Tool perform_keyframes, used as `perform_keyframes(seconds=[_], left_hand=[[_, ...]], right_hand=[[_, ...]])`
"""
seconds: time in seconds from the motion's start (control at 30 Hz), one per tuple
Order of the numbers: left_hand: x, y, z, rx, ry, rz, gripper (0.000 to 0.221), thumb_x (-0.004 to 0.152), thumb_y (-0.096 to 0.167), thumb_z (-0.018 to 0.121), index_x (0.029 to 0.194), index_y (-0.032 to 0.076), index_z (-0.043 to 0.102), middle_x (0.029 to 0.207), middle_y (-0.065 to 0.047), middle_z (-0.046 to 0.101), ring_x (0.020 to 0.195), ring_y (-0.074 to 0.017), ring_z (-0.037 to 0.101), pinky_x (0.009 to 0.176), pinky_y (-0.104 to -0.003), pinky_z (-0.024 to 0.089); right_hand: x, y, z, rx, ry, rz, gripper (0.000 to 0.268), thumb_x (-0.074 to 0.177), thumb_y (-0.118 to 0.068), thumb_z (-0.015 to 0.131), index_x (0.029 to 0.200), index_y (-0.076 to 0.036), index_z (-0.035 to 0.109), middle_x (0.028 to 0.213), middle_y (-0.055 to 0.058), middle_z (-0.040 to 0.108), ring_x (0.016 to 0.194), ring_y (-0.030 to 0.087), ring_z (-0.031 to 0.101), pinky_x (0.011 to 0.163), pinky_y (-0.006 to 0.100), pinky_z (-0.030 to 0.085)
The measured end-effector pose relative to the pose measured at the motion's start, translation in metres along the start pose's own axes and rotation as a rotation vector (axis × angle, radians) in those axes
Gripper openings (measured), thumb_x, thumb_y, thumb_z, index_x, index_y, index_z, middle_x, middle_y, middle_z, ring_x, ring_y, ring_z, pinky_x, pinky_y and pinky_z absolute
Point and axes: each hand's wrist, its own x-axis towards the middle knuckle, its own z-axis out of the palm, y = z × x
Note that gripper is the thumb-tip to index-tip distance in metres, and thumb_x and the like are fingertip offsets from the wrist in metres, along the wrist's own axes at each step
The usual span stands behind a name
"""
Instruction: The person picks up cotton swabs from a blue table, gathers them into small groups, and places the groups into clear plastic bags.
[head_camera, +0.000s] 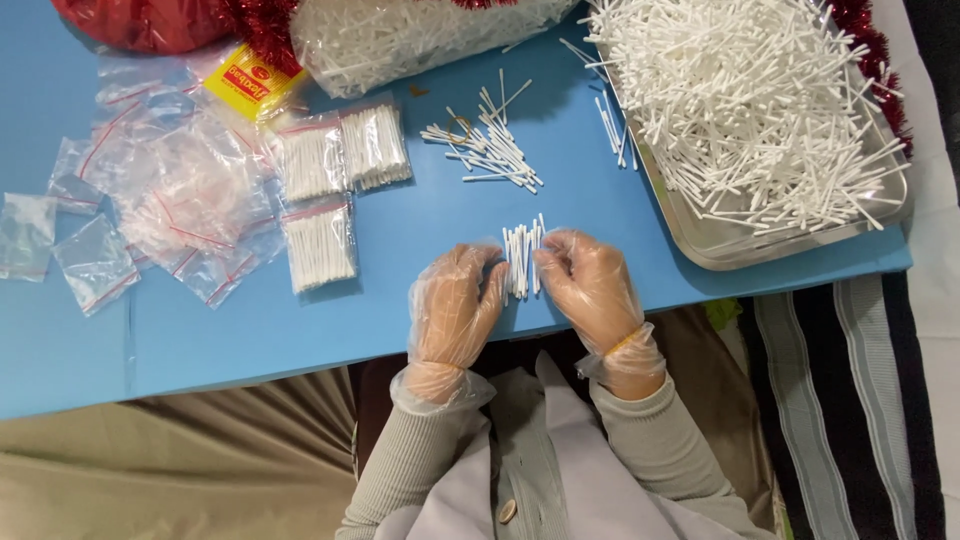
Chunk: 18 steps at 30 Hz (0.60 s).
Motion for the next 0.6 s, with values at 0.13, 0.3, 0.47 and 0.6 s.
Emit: perform_keyframes(seconds=[0.13,0.3,0.47,0.6], left_hand=[[0.012,-0.008,0.004,0.025,-0.041,0.0,0.021,0.098,0.029,0.065,0.101,0.01,0.072,0.084,-0.013,0.068,0.078,-0.0387,0.071,0.065,-0.049,0.057],[0.048,-0.015,0.016,0.224,-0.072,-0.053,0.02,0.092,0.029,0.069,0.106,0.016,0.075,0.098,-0.011,0.07,0.092,-0.0352,0.072,0.071,-0.047,0.059],[0.084,-0.021,0.026,0.492,-0.177,-0.084,0.027,0.086,0.007,0.069,0.111,0.013,0.075,0.108,-0.013,0.07,0.103,-0.0331,0.071,0.076,-0.042,0.063],[0.083,-0.036,0.045,0.501,-0.004,-0.034,0.014,0.081,0.008,0.07,0.094,0.012,0.074,0.087,-0.009,0.065,0.088,-0.0323,0.071,0.069,-0.045,0.061]], right_hand=[[0.011,0.0,-0.005,-0.06,0.048,-0.081,0.014,0.097,-0.014,0.072,0.102,-0.001,0.075,0.08,0.018,0.074,0.072,0.032,0.074,0.059,0.039,0.057],[0.048,0.006,0.001,-0.126,0.034,-0.194,0.012,0.099,-0.016,0.068,0.101,-0.006,0.075,0.085,0.017,0.073,0.081,0.038,0.073,0.065,0.045,0.057],[0.088,0.017,0.017,-0.302,-0.065,-0.26,0.028,0.096,-0.017,0.067,0.123,-0.008,0.068,0.098,0.019,0.068,0.096,0.044,0.069,0.083,0.055,0.055],[0.102,0.022,0.021,-0.34,-0.122,-0.308,0.026,0.095,-0.019,0.067,0.12,-0.009,0.067,0.097,0.019,0.068,0.096,0.045,0.069,0.084,0.054,0.056]])
